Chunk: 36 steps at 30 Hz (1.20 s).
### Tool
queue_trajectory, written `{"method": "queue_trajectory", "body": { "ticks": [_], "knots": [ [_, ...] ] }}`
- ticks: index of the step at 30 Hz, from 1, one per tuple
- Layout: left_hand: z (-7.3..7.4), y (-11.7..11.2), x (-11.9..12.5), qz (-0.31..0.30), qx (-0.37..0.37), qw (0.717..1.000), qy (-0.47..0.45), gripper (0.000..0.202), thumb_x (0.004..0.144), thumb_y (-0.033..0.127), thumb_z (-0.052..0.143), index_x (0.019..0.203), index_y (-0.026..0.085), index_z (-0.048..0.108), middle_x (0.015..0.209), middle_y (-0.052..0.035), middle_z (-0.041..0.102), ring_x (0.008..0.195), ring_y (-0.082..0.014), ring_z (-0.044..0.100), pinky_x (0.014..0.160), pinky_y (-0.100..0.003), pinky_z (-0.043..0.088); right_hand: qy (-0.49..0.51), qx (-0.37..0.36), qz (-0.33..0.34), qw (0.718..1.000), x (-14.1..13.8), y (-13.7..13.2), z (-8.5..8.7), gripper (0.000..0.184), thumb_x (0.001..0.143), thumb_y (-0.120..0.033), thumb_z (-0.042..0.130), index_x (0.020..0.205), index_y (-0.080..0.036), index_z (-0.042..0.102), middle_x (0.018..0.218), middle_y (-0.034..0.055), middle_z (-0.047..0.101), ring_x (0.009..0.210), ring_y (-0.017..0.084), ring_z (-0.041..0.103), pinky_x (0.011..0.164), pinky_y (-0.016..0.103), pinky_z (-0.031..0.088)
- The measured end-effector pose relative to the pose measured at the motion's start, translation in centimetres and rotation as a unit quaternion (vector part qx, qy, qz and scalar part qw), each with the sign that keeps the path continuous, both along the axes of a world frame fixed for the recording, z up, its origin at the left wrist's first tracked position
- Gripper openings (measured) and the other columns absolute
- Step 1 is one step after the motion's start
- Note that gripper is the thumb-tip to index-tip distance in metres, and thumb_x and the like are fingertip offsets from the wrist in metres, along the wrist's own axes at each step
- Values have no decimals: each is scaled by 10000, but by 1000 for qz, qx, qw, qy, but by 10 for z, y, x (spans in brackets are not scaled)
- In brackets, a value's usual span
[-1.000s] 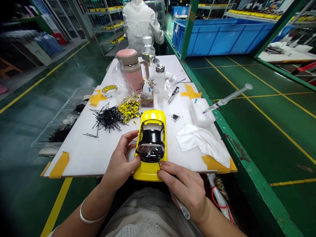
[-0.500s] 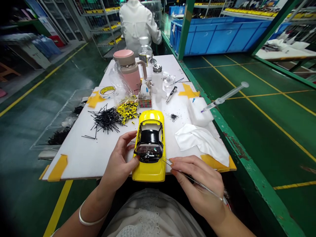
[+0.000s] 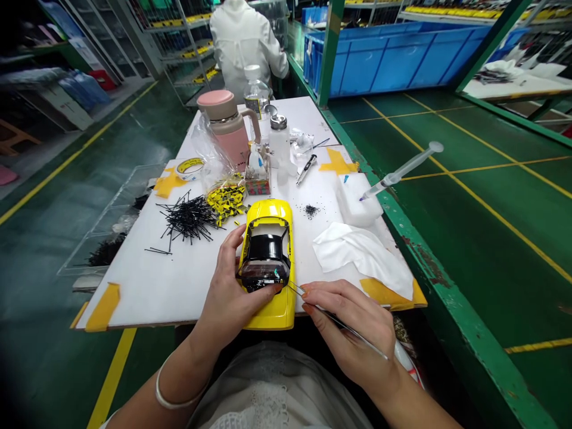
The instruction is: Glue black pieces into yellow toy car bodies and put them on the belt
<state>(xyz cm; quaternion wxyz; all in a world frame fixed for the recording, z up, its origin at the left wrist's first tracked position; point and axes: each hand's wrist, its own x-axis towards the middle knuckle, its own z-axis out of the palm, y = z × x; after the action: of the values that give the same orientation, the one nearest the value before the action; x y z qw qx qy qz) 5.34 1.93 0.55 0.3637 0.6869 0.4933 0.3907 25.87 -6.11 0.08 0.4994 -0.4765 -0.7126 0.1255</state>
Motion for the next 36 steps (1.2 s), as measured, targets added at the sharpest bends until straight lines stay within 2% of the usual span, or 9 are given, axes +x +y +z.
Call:
{"method": "queue_trajectory", "body": {
  "ticks": [9, 14, 18, 21, 23, 25, 31, 34, 36],
  "knots": [
    [1, 1, 2, 23, -40, 999, 1, 988, 686, 254, 862, 1529, 293, 348, 1607, -129, 373, 1498, -361, 362, 1236, -575, 314, 20, 21, -42, 999, 14, -4, -4, 340, 884, -1, 704, 1105, -256, 749, 1060, 52, 769, 938, 223, 742, 776, 346, 618],
    [-2, 1, 2, 20, -39, 999, 8, 974, 689, 231, 848, 1526, 300, 353, 1634, -119, 339, 1533, -353, 315, 1254, -579, 279, 19, 43, -101, 994, 26, 2, -2, 312, 878, -52, 737, 1092, -277, 766, 1040, 43, 776, 906, 234, 745, 778, 370, 622],
    [-9, -4, -5, 12, -22, 1000, -19, 882, 780, 273, 814, 1526, 345, 349, 1659, -99, 316, 1546, -338, 307, 1258, -586, 275, 32, 54, -171, 983, 39, 26, 6, 199, 881, -126, 764, 1029, -258, 787, 999, 40, 780, 885, 226, 742, 806, 358, 611],
    [-14, -8, -16, -15, 23, 999, -42, 650, 882, 268, 739, 1460, 383, 463, 1657, -60, 339, 1521, -310, 369, 1236, -543, 339, 57, -10, -183, 981, 49, 54, 13, 118, 886, -210, 773, 998, -240, 794, 989, 38, 783, 873, 216, 742, 794, 334, 604],
    [-16, -8, -24, -32, 84, 996, -20, 461, 921, 247, 700, 1354, 363, 590, 1614, -50, 411, 1482, -289, 429, 1196, -483, 407, 75, -64, -174, 980, 54, 72, 15, 106, 871, -253, 783, 973, -230, 799, 962, 35, 788, 856, 220, 747, 773, 325, 602],
    [-16, -4, -30, -38, 146, 988, 8, 359, 934, 231, 689, 1277, 331, 656, 1565, -57, 474, 1434, -270, 483, 1145, -431, 462, 84, -104, -167, 977, 56, 90, 17, 117, 840, -273, 798, 946, -223, 803, 923, 33, 792, 835, 226, 750, 751, 319, 599],
    [-10, 13, -35, -24, 222, 975, 11, 375, 887, 234, 763, 1246, 280, 666, 1475, -77, 536, 1375, -249, 525, 1117, -391, 488, 66, -158, -130, 977, 49, 130, 19, 108, 780, -255, 786, 878, -209, 792, 834, 27, 790, 734, 209, 738, 695, 306, 573],
    [-10, 19, -36, -42, 227, 973, -8, 386, 869, 242, 787, 1236, 264, 672, 1443, -84, 552, 1351, -248, 539, 1101, -374, 498, 53, -165, -118, 978, 45, 140, 16, 94, 785, -253, 763, 863, -203, 783, 817, 29, 783, 711, 202, 730, 670, 305, 566],
    [-12, 19, -39, -67, 212, 974, -40, 388, 877, 339, 782, 1242, 255, 679, 1439, -98, 550, 1341, -264, 539, 1097, -383, 499, 53, -167, -113, 978, 43, 143, 12, 91, 804, -250, 742, 871, -202, 781, 830, 31, 783, 712, 199, 729, 667, 307, 564]
  ]
}}
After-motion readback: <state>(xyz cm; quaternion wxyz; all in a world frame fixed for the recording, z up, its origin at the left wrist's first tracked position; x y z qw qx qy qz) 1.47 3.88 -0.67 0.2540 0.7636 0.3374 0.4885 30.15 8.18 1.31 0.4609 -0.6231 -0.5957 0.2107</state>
